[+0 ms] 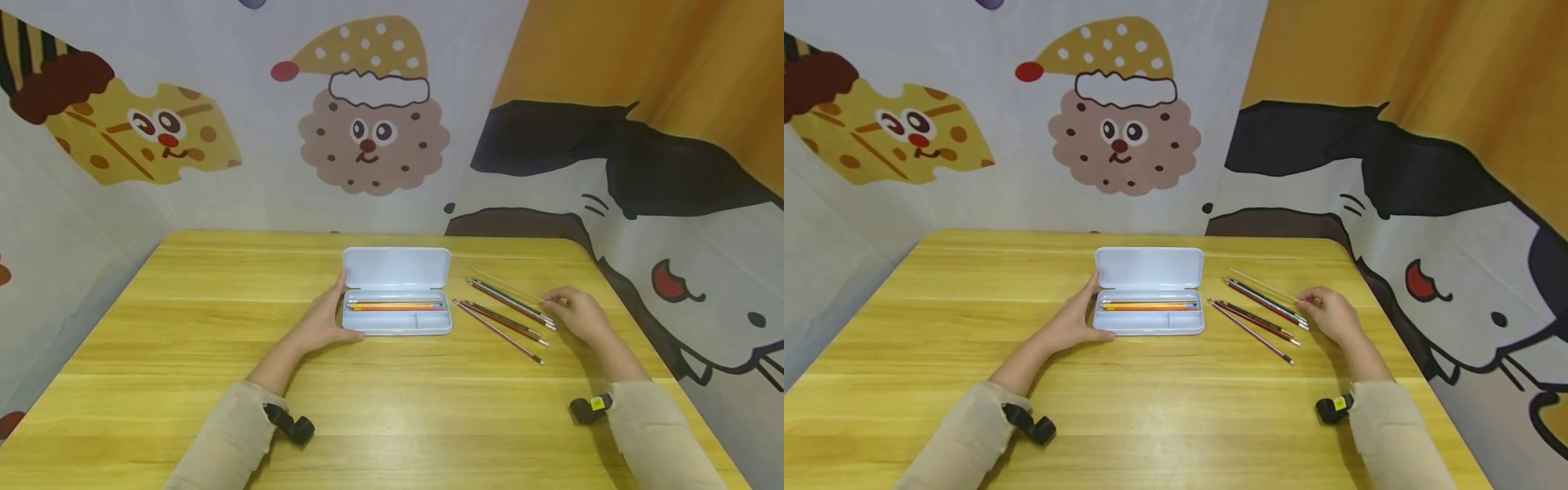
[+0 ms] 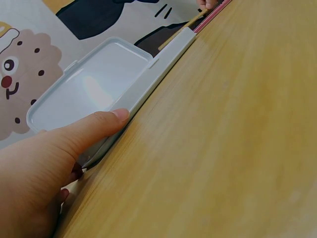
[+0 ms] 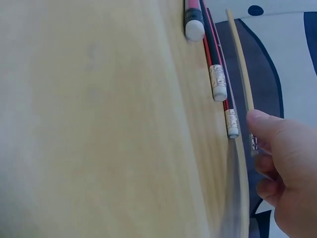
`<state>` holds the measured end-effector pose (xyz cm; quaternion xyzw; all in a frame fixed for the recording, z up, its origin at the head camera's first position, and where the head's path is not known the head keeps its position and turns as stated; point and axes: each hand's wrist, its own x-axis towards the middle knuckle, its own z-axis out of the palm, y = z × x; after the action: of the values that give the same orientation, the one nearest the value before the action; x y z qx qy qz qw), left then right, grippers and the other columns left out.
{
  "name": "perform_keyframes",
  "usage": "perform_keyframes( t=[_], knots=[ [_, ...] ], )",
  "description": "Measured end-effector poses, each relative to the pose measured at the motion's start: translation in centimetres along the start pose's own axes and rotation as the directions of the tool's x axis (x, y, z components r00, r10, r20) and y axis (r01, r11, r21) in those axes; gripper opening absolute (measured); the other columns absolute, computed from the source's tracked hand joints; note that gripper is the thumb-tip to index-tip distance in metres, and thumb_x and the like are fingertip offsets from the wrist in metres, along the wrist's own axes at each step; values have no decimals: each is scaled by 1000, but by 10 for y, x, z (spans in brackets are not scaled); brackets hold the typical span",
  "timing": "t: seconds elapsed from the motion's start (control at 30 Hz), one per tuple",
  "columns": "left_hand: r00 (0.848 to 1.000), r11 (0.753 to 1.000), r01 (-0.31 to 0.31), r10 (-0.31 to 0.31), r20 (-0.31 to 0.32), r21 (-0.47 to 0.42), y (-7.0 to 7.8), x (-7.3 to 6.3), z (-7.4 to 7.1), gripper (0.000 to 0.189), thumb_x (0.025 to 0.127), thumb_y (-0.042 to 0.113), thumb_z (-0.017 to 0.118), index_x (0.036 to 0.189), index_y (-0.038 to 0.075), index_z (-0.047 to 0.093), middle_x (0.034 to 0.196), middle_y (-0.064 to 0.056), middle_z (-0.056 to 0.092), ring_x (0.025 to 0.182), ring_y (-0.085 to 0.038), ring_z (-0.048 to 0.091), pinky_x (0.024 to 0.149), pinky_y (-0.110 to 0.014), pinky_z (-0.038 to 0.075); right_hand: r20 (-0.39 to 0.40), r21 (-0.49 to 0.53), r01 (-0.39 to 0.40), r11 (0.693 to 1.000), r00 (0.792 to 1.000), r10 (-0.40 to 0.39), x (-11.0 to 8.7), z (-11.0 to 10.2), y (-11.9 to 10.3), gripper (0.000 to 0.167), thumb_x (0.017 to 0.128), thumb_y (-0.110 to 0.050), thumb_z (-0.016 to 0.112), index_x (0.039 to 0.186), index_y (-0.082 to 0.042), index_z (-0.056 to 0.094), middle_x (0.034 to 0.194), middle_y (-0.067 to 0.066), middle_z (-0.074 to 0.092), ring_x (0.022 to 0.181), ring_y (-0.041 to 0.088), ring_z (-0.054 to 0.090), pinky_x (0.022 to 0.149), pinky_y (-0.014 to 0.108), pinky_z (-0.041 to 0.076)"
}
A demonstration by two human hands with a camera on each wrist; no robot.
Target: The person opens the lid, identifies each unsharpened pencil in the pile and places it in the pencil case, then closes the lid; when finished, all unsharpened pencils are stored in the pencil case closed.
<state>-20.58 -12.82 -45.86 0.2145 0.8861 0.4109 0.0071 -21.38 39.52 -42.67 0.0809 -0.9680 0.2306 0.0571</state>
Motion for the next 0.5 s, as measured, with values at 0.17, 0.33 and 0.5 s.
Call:
perform_keyframes(
  t=[0.17, 0.33, 0.5],
  knots=[
    [1000, 1000, 4, -4, 0, -4, 0, 0, 0, 136, 62, 48, 87, 152, 27, -12, 157, -9, 15, 142, -28, 13, 113, -49, 12, -47, -14, 32, 999, 998, -33, -5, -3, -6, 23, 96, -25, 59, 105, -5, 67, 99, 11, 63, 70, 22, 49, 57, 34, 40],
    [1000, 1000, 3, -3, 2, -1, 0, 0, 1, 136, 62, 48, 87, 153, 25, -12, 157, -10, 16, 142, -29, 14, 113, -50, 13, -75, -14, 55, 998, 996, -56, -12, -5, -15, 22, 97, -25, 58, 105, -6, 67, 99, 9, 62, 67, 19, 46, 52, 31, 38],
    [1000, 1000, 12, -12, 0, -16, 2, 0, 1, 135, 62, 44, 89, 153, 23, -9, 156, -10, 19, 142, -28, 14, 113, -49, 12, -107, -26, 87, 996, 990, -89, -20, -6, -24, 20, 96, -24, 60, 103, -8, 68, 95, 4, 61, 64, 17, 45, 47, 29, 36]
  ],
)
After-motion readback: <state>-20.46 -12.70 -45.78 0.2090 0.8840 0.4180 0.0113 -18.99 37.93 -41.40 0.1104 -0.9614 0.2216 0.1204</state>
